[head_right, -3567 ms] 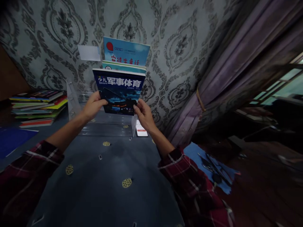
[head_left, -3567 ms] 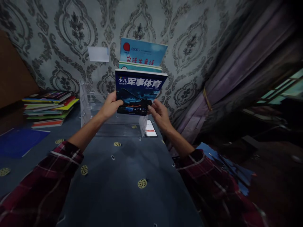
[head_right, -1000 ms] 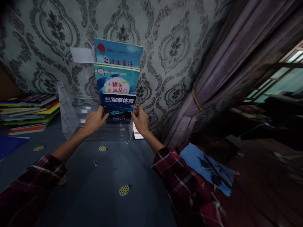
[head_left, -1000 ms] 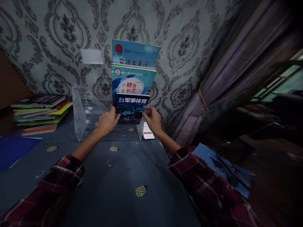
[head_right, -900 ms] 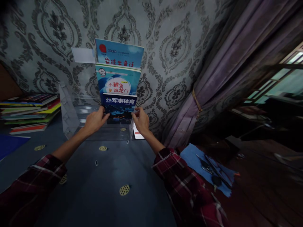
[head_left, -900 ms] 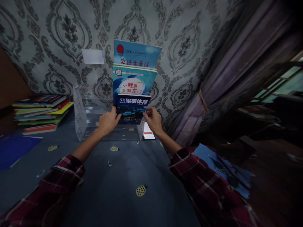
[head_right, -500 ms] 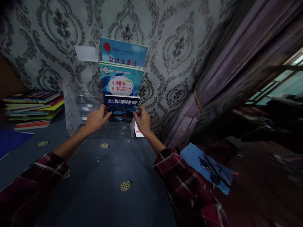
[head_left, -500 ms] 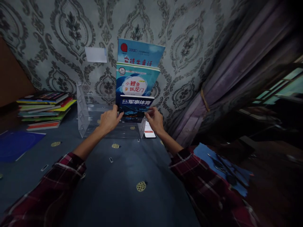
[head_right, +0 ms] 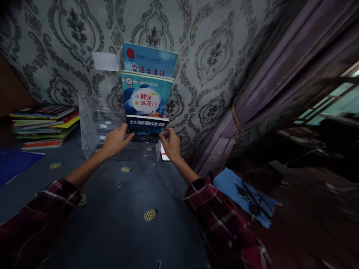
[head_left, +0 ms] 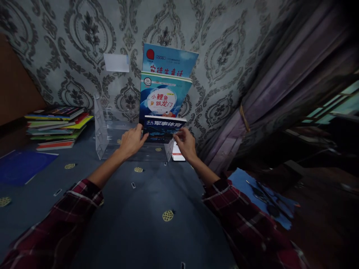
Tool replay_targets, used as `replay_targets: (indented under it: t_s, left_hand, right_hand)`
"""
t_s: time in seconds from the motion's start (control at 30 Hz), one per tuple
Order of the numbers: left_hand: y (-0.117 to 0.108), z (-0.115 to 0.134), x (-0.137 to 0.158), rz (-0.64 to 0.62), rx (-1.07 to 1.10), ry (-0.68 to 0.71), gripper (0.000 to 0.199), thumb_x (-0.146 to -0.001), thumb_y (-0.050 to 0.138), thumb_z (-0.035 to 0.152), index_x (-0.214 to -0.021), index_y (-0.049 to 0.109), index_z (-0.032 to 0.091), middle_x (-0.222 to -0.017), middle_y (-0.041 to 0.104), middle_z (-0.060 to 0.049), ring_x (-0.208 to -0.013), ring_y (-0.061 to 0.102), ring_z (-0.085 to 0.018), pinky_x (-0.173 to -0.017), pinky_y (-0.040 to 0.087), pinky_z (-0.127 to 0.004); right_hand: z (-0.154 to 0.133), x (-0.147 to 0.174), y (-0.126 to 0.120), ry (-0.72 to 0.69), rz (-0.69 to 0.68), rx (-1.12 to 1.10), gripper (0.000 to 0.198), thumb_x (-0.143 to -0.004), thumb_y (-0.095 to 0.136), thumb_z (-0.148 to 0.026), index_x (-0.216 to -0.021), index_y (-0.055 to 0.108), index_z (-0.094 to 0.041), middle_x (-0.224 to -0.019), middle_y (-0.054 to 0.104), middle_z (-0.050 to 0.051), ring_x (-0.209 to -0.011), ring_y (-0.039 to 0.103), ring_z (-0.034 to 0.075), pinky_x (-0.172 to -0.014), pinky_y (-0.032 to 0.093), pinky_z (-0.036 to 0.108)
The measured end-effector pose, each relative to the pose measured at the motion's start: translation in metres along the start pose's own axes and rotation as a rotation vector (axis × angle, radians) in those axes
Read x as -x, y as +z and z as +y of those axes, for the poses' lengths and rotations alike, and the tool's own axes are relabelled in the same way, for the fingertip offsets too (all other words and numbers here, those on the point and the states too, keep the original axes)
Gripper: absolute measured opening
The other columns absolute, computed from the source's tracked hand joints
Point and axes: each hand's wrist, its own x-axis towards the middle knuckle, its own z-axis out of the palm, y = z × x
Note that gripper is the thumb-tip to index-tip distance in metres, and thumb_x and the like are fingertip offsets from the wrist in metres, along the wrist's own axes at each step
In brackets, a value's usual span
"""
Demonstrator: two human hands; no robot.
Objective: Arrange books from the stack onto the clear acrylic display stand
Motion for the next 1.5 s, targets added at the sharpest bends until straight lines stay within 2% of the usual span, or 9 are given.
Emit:
replay_targets:
  t_s: [0.23, 0.37, 0.53, 0.67, 0.87, 0.97, 1.1, 1.23, 1.5]
  left_hand:
    - [0.004, -0.002, 0.004, 0.025, 0.006, 0.041, 0.027, -0.103, 0.046, 0.040, -0.115, 0.054, 0.018, -0.109, 0.072, -0.014, -0.100, 0.068, -0.030, -0.084, 0.053, -0.040]
    - [0.012, -0.011, 0.010, 0.121, 0.022, 0.155, 0.024, -0.100, 0.050, 0.033, -0.115, 0.055, 0.015, -0.116, 0.068, -0.016, -0.111, 0.062, -0.032, -0.095, 0.050, -0.044]
    - [0.022, -0.045, 0.040, 0.247, 0.024, 0.268, 0.026, -0.098, 0.050, 0.028, -0.120, 0.054, 0.016, -0.122, 0.063, -0.015, -0.118, 0.056, -0.031, -0.104, 0.046, -0.047]
    - [0.024, -0.091, 0.078, 0.247, 0.000, 0.257, 0.024, -0.099, 0.046, 0.027, -0.118, 0.055, 0.018, -0.124, 0.063, -0.014, -0.119, 0.055, -0.030, -0.105, 0.045, -0.047]
    - [0.008, -0.180, 0.127, 0.055, -0.203, -0.052, 0.033, -0.099, 0.038, 0.034, -0.115, 0.062, 0.017, -0.116, 0.067, -0.018, -0.117, 0.057, -0.034, -0.104, 0.044, -0.049]
    - [-0.006, -0.225, 0.142, -0.080, -0.309, -0.334, 0.043, -0.097, 0.036, 0.036, -0.123, 0.060, 0.013, -0.127, 0.063, -0.023, -0.125, 0.054, -0.039, -0.105, 0.043, -0.053]
    - [-0.021, -0.270, 0.154, -0.104, -0.369, -0.620, 0.061, -0.096, 0.033, 0.049, -0.133, 0.054, 0.006, -0.142, 0.052, -0.034, -0.132, 0.048, -0.050, -0.102, 0.040, -0.068]
    - [-0.025, -0.293, 0.160, -0.175, -0.287, -0.760, 0.070, -0.095, 0.029, 0.060, -0.136, 0.055, 0.009, -0.141, 0.054, -0.036, -0.135, 0.046, -0.053, -0.102, 0.039, -0.072]
    - [-0.021, -0.297, 0.159, -0.206, -0.347, -0.747, 0.065, -0.099, 0.026, 0.051, -0.139, 0.055, 0.009, -0.139, 0.055, -0.034, -0.132, 0.051, -0.049, -0.102, 0.042, -0.066]
  right_hand:
    - [-0.001, 0.008, -0.001, -0.007, 0.012, -0.012, 0.036, -0.088, 0.061, -0.051, -0.109, 0.058, -0.023, -0.088, 0.075, 0.007, -0.080, 0.071, 0.026, -0.075, 0.057, 0.042]
    - [-0.002, 0.017, -0.001, -0.005, 0.025, -0.034, 0.045, -0.086, 0.061, -0.060, -0.111, 0.059, -0.022, -0.090, 0.074, 0.008, -0.081, 0.071, 0.027, -0.074, 0.057, 0.041]
    - [-0.002, 0.052, 0.001, 0.068, -0.020, -0.095, 0.051, -0.086, 0.063, -0.063, -0.115, 0.060, -0.021, -0.100, 0.074, 0.011, -0.087, 0.071, 0.027, -0.070, 0.058, 0.039]
    - [-0.004, 0.095, 0.008, 0.154, -0.110, -0.165, 0.051, -0.085, 0.065, -0.062, -0.116, 0.061, -0.021, -0.103, 0.073, 0.012, -0.091, 0.071, 0.028, -0.070, 0.059, 0.040]
    - [-0.008, 0.147, 0.024, 0.260, -0.285, -0.235, 0.050, -0.085, 0.064, -0.062, -0.115, 0.063, -0.022, -0.103, 0.073, 0.011, -0.090, 0.072, 0.028, -0.069, 0.061, 0.041]
    - [-0.007, 0.159, 0.029, 0.272, -0.305, -0.228, 0.047, -0.085, 0.065, -0.063, -0.109, 0.066, -0.022, -0.100, 0.075, 0.011, -0.090, 0.073, 0.028, -0.078, 0.061, 0.044]
    - [-0.006, 0.164, 0.029, 0.291, -0.319, -0.192, 0.048, -0.083, 0.064, -0.066, -0.100, 0.070, -0.023, -0.097, 0.077, 0.011, -0.088, 0.073, 0.027, -0.079, 0.060, 0.042]
    - [-0.006, 0.162, 0.026, 0.320, -0.333, -0.150, 0.049, -0.081, 0.064, -0.067, -0.097, 0.072, -0.022, -0.094, 0.078, 0.010, -0.084, 0.073, 0.027, -0.076, 0.060, 0.039]
    - [-0.006, 0.159, 0.023, 0.354, -0.350, -0.118, 0.051, -0.079, 0.064, -0.068, -0.095, 0.074, -0.021, -0.089, 0.078, 0.010, -0.081, 0.074, 0.028, -0.072, 0.059, 0.038]
